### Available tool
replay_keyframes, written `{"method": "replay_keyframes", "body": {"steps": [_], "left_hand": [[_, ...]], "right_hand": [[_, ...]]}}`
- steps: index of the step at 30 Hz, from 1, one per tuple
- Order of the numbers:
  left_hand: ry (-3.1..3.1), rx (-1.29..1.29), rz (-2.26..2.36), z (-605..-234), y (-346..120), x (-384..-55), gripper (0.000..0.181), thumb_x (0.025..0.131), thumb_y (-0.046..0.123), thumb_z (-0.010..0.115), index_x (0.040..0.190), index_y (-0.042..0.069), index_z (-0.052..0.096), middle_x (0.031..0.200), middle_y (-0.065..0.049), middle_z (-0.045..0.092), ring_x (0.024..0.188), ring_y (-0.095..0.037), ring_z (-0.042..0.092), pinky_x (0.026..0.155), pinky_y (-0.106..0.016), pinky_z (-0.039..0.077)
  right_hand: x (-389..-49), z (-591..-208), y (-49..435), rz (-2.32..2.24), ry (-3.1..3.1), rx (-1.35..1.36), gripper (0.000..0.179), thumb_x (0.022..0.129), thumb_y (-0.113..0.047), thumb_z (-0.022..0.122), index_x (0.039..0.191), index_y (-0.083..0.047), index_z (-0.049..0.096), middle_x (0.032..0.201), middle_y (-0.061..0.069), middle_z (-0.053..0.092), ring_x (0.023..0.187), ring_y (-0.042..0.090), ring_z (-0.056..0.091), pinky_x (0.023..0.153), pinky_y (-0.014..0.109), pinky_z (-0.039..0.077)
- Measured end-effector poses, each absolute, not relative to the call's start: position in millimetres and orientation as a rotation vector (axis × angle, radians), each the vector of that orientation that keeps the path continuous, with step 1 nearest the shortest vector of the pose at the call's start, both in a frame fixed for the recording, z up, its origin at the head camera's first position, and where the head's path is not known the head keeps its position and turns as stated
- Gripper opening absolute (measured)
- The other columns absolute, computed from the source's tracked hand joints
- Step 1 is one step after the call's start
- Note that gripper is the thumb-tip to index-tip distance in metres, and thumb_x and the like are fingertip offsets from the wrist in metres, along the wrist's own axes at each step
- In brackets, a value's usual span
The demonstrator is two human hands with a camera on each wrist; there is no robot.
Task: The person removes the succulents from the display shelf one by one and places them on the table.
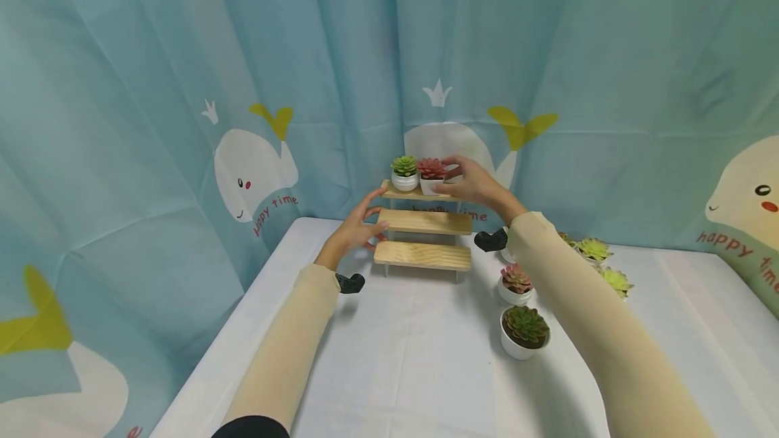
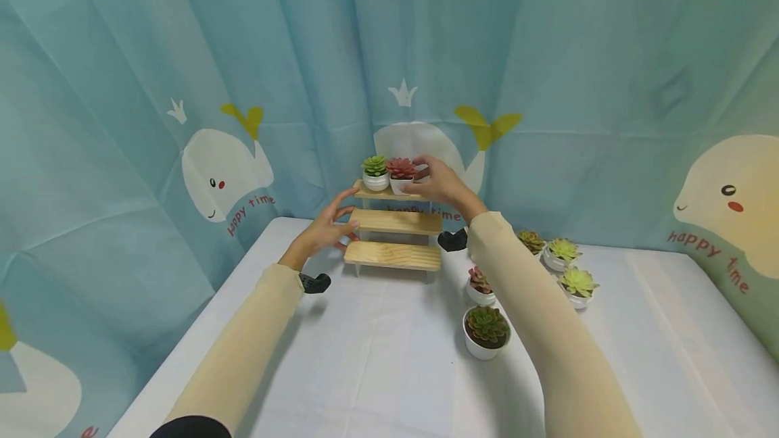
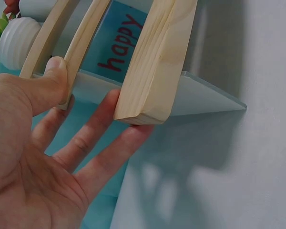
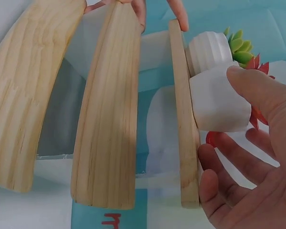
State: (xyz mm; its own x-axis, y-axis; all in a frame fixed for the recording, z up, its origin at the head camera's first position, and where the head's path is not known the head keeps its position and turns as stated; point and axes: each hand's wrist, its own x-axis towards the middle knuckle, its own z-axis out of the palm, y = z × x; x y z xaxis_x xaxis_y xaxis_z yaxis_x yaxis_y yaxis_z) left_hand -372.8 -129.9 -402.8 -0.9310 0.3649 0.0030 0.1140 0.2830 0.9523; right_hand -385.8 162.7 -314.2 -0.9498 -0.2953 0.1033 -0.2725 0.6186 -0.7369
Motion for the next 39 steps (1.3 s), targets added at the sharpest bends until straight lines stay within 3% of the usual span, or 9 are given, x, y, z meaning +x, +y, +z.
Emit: {"method": "replay_keyframes", "body": {"steps": [11, 25, 39], "left_hand": [[2.329, 0.456, 1.707, -402.5, -126.7, -370.0, 0.075, 0.104, 0.014, 0.064, 0.158, 0.051, 0.027, 0.167, -0.016, 0.025, 0.09, -0.034, 0.072, 0.076, -0.066, 0.056], [2.313, 0.447, 1.714, -400.6, -124.8, -371.9, 0.077, 0.103, 0.012, 0.064, 0.158, 0.051, 0.027, 0.166, -0.015, 0.027, 0.094, -0.037, 0.072, 0.07, -0.056, 0.06], [2.315, 0.462, 1.71, -401.6, -126.2, -371.2, 0.077, 0.103, 0.013, 0.065, 0.158, 0.051, 0.026, 0.167, -0.016, 0.025, 0.099, -0.042, 0.071, 0.071, -0.058, 0.06]], "right_hand": [[-388.3, -314.1, 162.7, -1.274, 2.809, -0.423, 0.067, 0.096, -0.035, 0.074, 0.148, -0.003, 0.047, 0.14, 0.023, 0.056, 0.126, 0.038, 0.055, 0.098, 0.051, 0.051], [-385.5, -312.7, 164.1, -1.335, 2.789, -0.38, 0.06, 0.097, -0.035, 0.074, 0.143, -0.004, 0.051, 0.138, 0.021, 0.057, 0.124, 0.037, 0.056, 0.098, 0.051, 0.051], [-386.6, -315.0, 163.8, -1.343, 2.788, -0.386, 0.062, 0.096, -0.035, 0.075, 0.144, -0.004, 0.05, 0.137, 0.021, 0.058, 0.123, 0.036, 0.056, 0.097, 0.05, 0.052]]}}
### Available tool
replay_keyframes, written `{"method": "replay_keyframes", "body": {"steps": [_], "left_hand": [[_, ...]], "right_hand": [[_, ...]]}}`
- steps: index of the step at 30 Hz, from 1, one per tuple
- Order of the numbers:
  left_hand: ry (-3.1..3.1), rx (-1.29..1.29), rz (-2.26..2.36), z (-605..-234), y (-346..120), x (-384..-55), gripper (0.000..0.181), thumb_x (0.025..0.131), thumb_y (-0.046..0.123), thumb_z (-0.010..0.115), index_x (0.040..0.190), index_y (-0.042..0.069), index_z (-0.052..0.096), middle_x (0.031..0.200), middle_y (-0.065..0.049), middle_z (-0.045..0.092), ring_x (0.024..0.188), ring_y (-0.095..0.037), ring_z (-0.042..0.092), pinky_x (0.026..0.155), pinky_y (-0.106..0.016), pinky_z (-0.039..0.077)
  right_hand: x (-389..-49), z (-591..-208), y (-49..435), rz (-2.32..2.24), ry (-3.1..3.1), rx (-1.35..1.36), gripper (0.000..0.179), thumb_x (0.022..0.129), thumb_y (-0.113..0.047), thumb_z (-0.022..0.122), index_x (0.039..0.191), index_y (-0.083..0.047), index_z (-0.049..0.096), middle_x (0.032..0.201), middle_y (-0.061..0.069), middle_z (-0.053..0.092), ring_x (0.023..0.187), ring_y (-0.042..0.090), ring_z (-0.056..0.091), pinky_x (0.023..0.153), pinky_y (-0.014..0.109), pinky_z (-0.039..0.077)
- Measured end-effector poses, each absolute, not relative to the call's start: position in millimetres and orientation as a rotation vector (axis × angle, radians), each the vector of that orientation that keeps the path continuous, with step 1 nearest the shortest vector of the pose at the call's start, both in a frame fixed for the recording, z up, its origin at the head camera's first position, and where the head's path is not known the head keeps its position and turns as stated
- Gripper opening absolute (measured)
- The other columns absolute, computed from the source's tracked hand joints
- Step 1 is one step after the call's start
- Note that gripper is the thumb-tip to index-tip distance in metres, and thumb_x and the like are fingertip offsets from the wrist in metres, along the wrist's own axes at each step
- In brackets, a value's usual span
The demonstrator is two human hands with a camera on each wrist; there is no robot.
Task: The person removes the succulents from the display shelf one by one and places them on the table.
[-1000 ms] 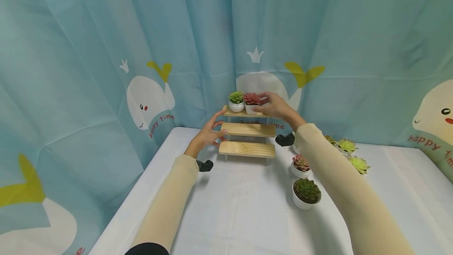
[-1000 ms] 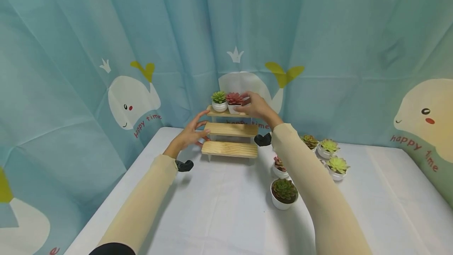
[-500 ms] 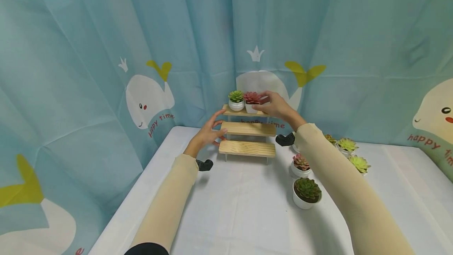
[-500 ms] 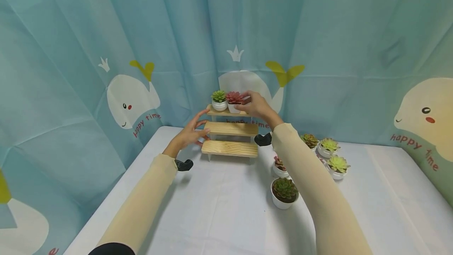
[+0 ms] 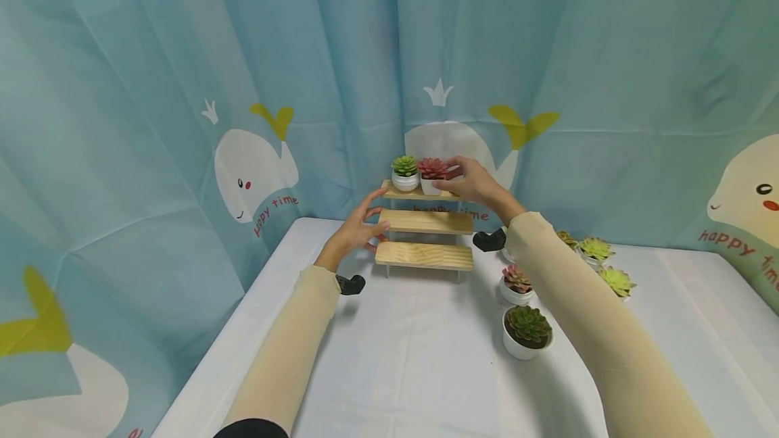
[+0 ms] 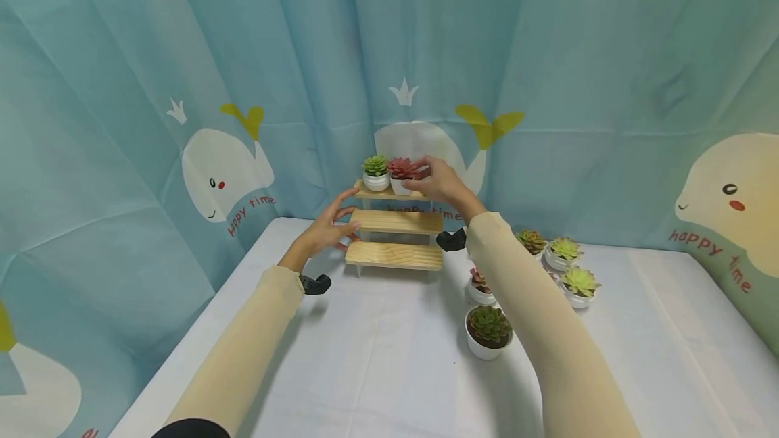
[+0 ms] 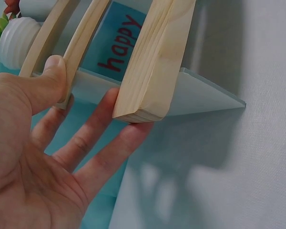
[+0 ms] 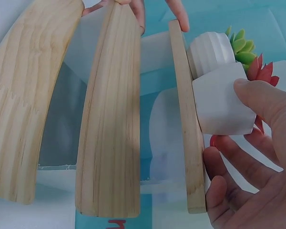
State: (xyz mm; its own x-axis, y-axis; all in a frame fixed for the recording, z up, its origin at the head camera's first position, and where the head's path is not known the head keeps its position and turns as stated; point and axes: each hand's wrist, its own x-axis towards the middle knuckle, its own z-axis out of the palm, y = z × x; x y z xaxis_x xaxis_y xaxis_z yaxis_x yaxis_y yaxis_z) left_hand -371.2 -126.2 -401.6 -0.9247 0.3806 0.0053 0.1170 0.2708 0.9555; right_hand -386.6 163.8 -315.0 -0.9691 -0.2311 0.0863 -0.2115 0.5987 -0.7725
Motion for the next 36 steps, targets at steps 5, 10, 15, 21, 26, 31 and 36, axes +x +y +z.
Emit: {"method": "replay_keyframes", "body": {"steps": [5, 10, 15, 21, 26, 31, 36], "left_hand": [[2.315, 0.467, 1.706, -403.0, -127.2, -371.9, 0.077, 0.103, 0.013, 0.065, 0.158, 0.052, 0.027, 0.167, -0.016, 0.025, 0.098, -0.041, 0.072, 0.074, -0.061, 0.059], [2.305, 0.469, 1.705, -399.7, -128.1, -369.7, 0.077, 0.103, 0.013, 0.064, 0.159, 0.05, 0.025, 0.167, -0.017, 0.023, 0.1, -0.044, 0.07, 0.075, -0.061, 0.059], [2.308, 0.474, 1.715, -401.6, -128.2, -372.5, 0.077, 0.103, 0.013, 0.064, 0.158, 0.051, 0.026, 0.167, -0.017, 0.023, 0.098, -0.041, 0.072, 0.071, -0.056, 0.06], [2.306, 0.472, 1.714, -401.1, -128.7, -373.7, 0.076, 0.104, 0.013, 0.064, 0.158, 0.051, 0.026, 0.167, -0.016, 0.023, 0.096, -0.038, 0.072, 0.072, -0.056, 0.06], [2.299, 0.479, 1.717, -402.3, -129.8, -374.7, 0.077, 0.103, 0.014, 0.064, 0.159, 0.05, 0.026, 0.167, -0.015, 0.023, 0.097, -0.039, 0.071, 0.072, -0.057, 0.06], [2.301, 0.481, 1.72, -403.0, -130.5, -374.3, 0.077, 0.103, 0.013, 0.064, 0.159, 0.049, 0.026, 0.167, -0.016, 0.023, 0.1, -0.043, 0.07, 0.072, -0.058, 0.06], [2.291, 0.474, 1.729, -402.3, -130.2, -373.5, 0.077, 0.103, 0.012, 0.064, 0.159, 0.049, 0.026, 0.168, -0.016, 0.021, 0.11, -0.049, 0.066, 0.073, -0.059, 0.06]], "right_hand": [[-386.2, -316.4, 163.7, -1.337, 2.795, -0.386, 0.06, 0.097, -0.034, 0.074, 0.143, -0.005, 0.05, 0.136, 0.02, 0.057, 0.123, 0.036, 0.056, 0.097, 0.05, 0.052], [-385.0, -314.6, 162.8, -1.32, 2.806, -0.397, 0.062, 0.097, -0.035, 0.074, 0.144, -0.004, 0.05, 0.137, 0.021, 0.057, 0.125, 0.036, 0.055, 0.098, 0.051, 0.051], [-385.2, -313.9, 162.2, -1.33, 2.813, -0.403, 0.061, 0.097, -0.034, 0.074, 0.143, -0.003, 0.05, 0.136, 0.021, 0.057, 0.124, 0.036, 0.055, 0.098, 0.051, 0.051], [-387.8, -314.9, 162.0, -1.359, 2.806, -0.396, 0.059, 0.096, -0.032, 0.075, 0.141, -0.002, 0.051, 0.136, 0.02, 0.057, 0.123, 0.036, 0.055, 0.098, 0.05, 0.051], [-387.0, -315.9, 163.4, -1.358, 2.808, -0.411, 0.06, 0.096, -0.031, 0.075, 0.142, -0.001, 0.05, 0.136, 0.022, 0.057, 0.122, 0.036, 0.057, 0.097, 0.049, 0.052], [-383.0, -315.2, 167.1, -1.372, 2.805, -0.442, 0.061, 0.096, -0.032, 0.076, 0.142, -0.001, 0.05, 0.135, 0.022, 0.059, 0.12, 0.036, 0.059, 0.096, 0.048, 0.053], [-379.2, -313.7, 174.3, -1.362, 2.813, -0.487, 0.061, 0.095, -0.032, 0.076, 0.142, -0.002, 0.051, 0.133, 0.022, 0.06, 0.115, 0.035, 0.063, 0.094, 0.047, 0.054]]}}
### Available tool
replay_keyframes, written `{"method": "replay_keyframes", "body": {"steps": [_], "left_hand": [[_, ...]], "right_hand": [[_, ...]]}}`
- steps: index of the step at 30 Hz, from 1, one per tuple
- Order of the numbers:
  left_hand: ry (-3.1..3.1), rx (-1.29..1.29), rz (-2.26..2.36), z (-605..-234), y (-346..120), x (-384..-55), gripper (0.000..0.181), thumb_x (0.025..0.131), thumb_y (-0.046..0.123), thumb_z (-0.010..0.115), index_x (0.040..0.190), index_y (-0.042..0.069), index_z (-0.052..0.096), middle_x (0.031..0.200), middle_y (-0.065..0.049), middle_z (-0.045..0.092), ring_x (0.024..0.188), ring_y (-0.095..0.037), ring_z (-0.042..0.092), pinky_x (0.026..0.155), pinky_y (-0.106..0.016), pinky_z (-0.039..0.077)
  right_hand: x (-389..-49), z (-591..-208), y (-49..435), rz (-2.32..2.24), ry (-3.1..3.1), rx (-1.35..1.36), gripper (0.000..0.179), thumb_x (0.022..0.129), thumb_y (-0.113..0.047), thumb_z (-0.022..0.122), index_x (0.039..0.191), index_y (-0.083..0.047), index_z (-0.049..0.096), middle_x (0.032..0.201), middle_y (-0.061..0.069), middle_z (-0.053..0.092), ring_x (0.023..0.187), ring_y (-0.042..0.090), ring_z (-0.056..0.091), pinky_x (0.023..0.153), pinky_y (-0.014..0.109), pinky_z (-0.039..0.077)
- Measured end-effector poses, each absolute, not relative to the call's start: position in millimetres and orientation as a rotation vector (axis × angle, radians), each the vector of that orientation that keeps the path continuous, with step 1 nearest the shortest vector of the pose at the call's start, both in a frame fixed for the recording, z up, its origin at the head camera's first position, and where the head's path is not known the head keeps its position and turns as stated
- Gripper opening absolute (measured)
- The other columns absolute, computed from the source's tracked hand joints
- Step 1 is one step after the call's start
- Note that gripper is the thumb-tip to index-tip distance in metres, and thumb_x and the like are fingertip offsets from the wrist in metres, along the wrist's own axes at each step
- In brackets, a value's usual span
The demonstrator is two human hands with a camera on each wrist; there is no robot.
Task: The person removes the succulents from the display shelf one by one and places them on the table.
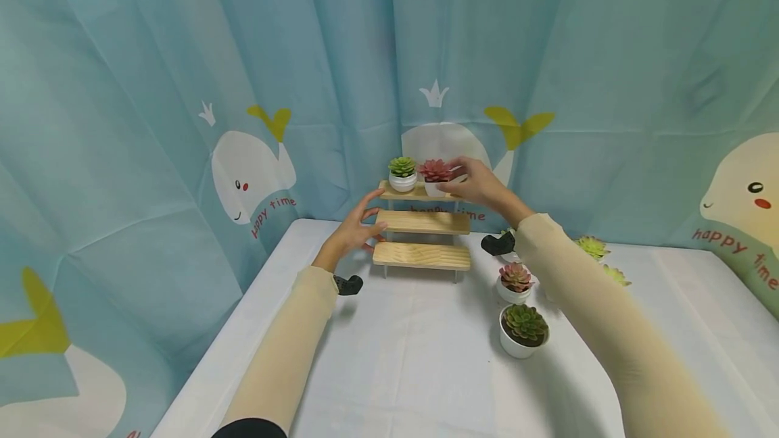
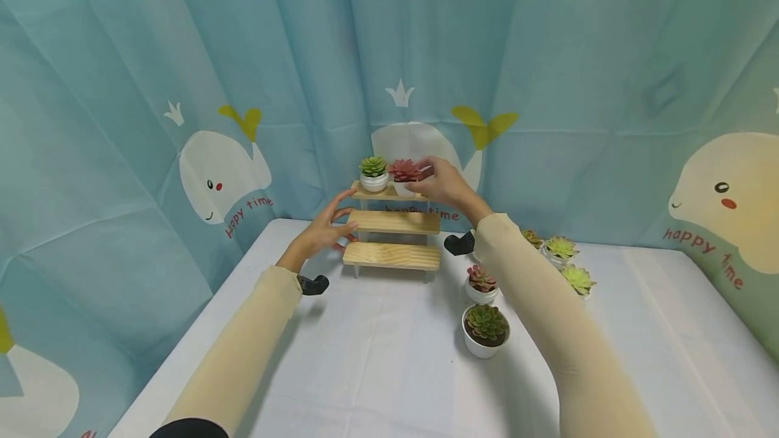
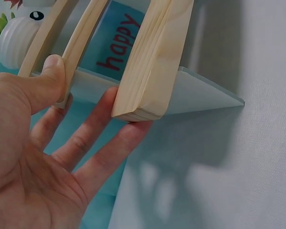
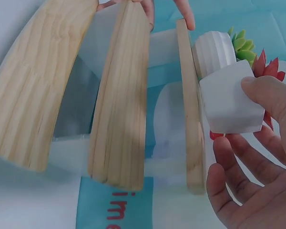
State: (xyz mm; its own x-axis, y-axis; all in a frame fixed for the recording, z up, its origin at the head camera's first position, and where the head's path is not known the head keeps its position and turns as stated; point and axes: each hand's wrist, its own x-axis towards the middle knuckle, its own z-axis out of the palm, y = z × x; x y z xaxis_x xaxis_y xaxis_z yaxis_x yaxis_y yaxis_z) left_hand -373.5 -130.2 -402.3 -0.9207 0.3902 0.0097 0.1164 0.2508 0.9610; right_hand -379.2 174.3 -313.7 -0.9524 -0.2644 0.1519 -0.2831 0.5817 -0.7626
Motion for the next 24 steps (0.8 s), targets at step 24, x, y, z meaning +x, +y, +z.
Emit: {"method": "replay_keyframes", "body": {"steps": [24], "left_hand": [[2.308, 0.469, 1.703, -400.9, -125.2, -372.6, 0.077, 0.104, 0.014, 0.064, 0.158, 0.052, 0.025, 0.168, -0.016, 0.022, 0.091, -0.033, 0.072, 0.068, -0.053, 0.061]], "right_hand": [[-331.6, -310.0, 234.1, 1.17, -2.751, 0.596, 0.055, 0.095, -0.029, 0.077, 0.137, 0.0, 0.055, 0.127, 0.022, 0.064, 0.1, 0.033, 0.07, 0.083, 0.041, 0.056]]}}
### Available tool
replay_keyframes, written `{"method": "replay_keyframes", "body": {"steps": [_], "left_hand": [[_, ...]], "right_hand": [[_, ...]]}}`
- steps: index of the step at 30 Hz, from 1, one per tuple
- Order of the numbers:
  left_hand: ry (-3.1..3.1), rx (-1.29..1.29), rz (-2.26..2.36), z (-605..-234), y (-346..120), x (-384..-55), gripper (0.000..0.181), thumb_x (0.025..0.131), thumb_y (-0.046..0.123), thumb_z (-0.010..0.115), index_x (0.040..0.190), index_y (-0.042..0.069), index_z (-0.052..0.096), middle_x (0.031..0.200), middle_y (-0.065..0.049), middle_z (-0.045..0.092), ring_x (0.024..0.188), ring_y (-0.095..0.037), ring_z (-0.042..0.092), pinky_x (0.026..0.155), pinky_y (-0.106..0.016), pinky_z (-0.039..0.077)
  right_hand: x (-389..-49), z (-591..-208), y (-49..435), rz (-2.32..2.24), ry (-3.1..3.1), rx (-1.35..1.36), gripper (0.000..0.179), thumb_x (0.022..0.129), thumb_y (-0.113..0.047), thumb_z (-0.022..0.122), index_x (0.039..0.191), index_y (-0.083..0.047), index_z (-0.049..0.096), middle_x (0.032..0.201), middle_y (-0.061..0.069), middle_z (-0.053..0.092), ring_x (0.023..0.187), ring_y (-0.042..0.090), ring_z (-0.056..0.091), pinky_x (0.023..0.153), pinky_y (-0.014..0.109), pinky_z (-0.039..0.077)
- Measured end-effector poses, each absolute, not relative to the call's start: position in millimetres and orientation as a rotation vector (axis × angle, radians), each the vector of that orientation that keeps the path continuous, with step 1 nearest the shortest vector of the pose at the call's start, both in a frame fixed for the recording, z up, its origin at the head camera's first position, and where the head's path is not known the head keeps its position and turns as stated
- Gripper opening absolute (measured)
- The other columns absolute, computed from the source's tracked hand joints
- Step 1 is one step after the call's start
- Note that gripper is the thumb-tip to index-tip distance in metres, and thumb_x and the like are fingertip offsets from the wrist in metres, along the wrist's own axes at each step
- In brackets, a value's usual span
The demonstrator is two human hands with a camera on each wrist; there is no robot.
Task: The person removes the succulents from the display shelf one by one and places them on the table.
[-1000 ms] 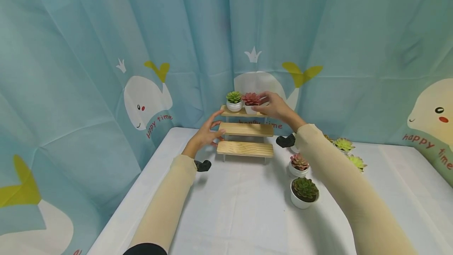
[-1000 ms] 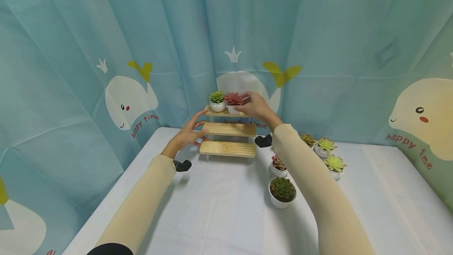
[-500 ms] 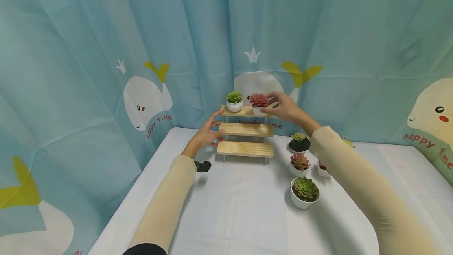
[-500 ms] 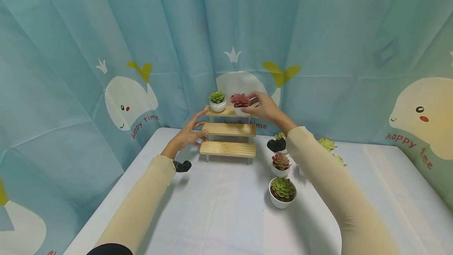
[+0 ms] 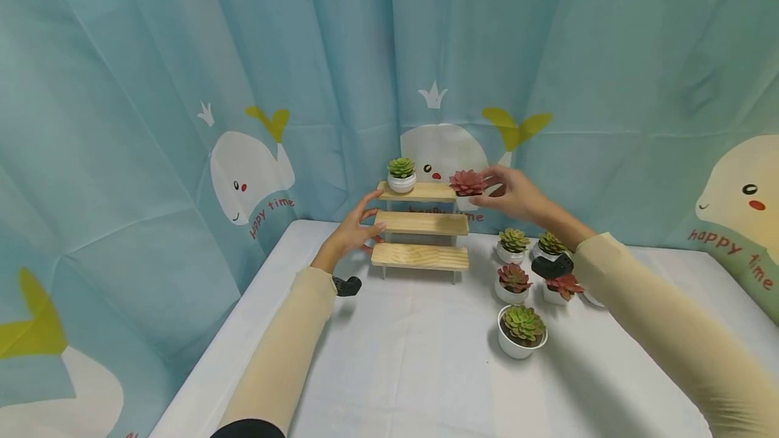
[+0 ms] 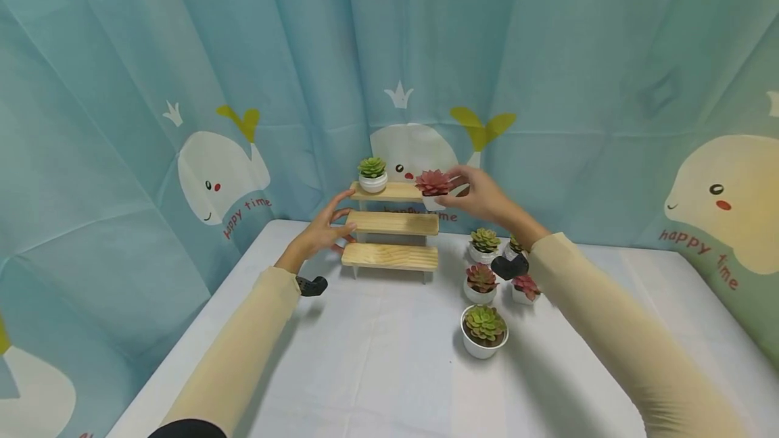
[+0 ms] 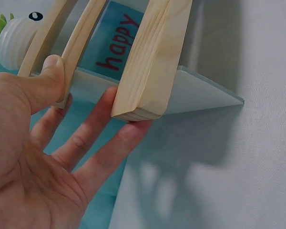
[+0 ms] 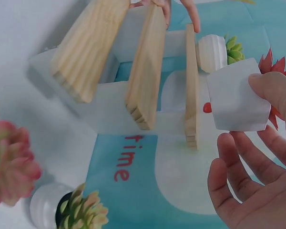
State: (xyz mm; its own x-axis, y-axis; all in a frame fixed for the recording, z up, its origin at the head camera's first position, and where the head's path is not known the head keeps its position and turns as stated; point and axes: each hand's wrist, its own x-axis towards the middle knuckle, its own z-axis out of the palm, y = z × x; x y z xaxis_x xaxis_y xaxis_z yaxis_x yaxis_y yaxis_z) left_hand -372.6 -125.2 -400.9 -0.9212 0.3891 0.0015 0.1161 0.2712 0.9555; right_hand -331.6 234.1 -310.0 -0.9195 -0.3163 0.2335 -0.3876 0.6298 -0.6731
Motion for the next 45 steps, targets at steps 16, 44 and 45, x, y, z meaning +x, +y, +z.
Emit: {"method": "replay_keyframes", "body": {"steps": [16, 44, 45], "left_hand": [[2.306, 0.508, 1.686, -402.0, -125.3, -372.0, 0.075, 0.104, 0.017, 0.063, 0.159, 0.051, 0.024, 0.168, -0.016, 0.021, 0.096, -0.039, 0.071, 0.073, -0.058, 0.059], [2.301, 0.502, 1.699, -400.1, -125.3, -371.3, 0.076, 0.105, 0.016, 0.062, 0.16, 0.049, 0.022, 0.168, -0.016, 0.02, 0.094, -0.037, 0.071, 0.073, -0.059, 0.059], [2.303, 0.498, 1.7, -399.9, -125.6, -371.5, 0.076, 0.105, 0.016, 0.062, 0.16, 0.049, 0.023, 0.168, -0.016, 0.02, 0.094, -0.037, 0.071, 0.073, -0.06, 0.059]], "right_hand": [[-281.7, -320.0, 269.2, 1.175, -2.799, 0.595, 0.06, 0.097, -0.032, 0.074, 0.144, -0.003, 0.05, 0.131, 0.018, 0.058, 0.111, 0.033, 0.064, 0.086, 0.042, 0.055], [-191.5, -357.5, 334.6, 1.194, -2.752, 0.468, 0.054, 0.094, -0.014, 0.078, 0.138, 0.003, 0.052, 0.124, 0.018, 0.063, 0.095, -0.001, 0.065, 0.074, 0.023, 0.057], [-188.5, -360.1, 337.2, 1.196, -2.752, 0.46, 0.054, 0.094, -0.014, 0.078, 0.138, 0.004, 0.052, 0.124, 0.019, 0.063, 0.095, -0.001, 0.065, 0.074, 0.022, 0.057]]}}
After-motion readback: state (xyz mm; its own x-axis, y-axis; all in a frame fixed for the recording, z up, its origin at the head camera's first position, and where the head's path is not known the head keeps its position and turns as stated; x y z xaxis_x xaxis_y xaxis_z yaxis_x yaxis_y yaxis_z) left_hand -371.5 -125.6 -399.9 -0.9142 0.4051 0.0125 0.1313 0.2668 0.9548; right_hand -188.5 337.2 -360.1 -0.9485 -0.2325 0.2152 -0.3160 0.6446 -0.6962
